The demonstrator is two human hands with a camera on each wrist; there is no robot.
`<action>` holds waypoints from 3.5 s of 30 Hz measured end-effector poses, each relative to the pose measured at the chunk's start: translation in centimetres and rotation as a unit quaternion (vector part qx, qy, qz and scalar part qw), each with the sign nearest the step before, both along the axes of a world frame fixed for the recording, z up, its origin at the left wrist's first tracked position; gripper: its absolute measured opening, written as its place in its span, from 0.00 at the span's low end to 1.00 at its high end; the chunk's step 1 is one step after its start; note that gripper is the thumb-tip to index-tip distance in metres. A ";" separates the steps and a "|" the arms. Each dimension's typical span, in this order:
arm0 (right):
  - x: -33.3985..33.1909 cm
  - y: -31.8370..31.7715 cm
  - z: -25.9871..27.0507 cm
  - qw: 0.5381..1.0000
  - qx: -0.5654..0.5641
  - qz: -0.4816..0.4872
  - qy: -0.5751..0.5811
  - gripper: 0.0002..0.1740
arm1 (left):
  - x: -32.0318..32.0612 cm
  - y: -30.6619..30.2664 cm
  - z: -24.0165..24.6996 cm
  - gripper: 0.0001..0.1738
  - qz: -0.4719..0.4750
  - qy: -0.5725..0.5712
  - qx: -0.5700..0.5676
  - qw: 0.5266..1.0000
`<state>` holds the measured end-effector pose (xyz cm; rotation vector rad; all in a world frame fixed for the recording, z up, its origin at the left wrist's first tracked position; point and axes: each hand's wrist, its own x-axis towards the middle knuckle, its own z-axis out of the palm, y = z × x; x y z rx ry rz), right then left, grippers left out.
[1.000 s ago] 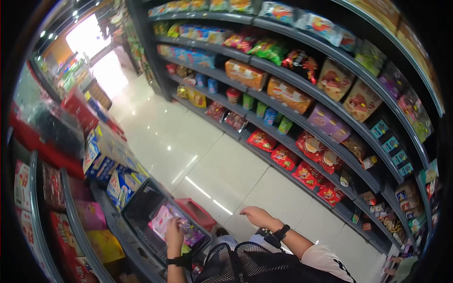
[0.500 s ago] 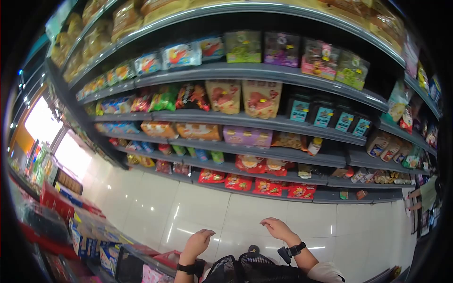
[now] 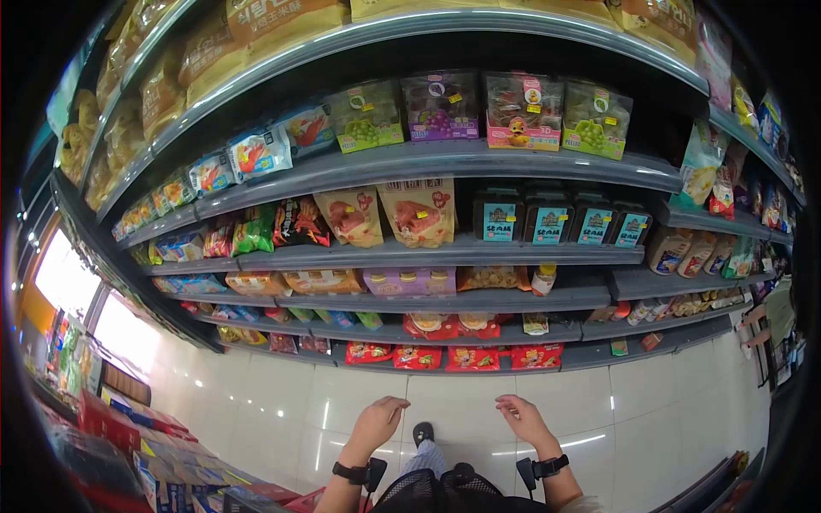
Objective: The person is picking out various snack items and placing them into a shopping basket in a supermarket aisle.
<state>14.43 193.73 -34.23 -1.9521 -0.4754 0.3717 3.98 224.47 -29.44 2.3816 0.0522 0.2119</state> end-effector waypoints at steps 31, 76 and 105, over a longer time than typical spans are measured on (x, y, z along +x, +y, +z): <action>26.6 25.1 9.1 0.957 0.179 -0.166 -0.159 0.32 | 30.7 28.7 3.5 0.34 0.036 -0.253 -0.269 0.929; 25.4 24.9 11.3 0.937 0.324 -0.119 -0.062 0.08 | 20.8 21.8 6.6 0.10 0.271 -0.229 -0.516 0.780; 4.9 27.4 5.2 0.925 0.143 0.335 0.109 0.10 | -18.7 3.9 -2.4 0.12 0.646 -0.275 -0.373 0.607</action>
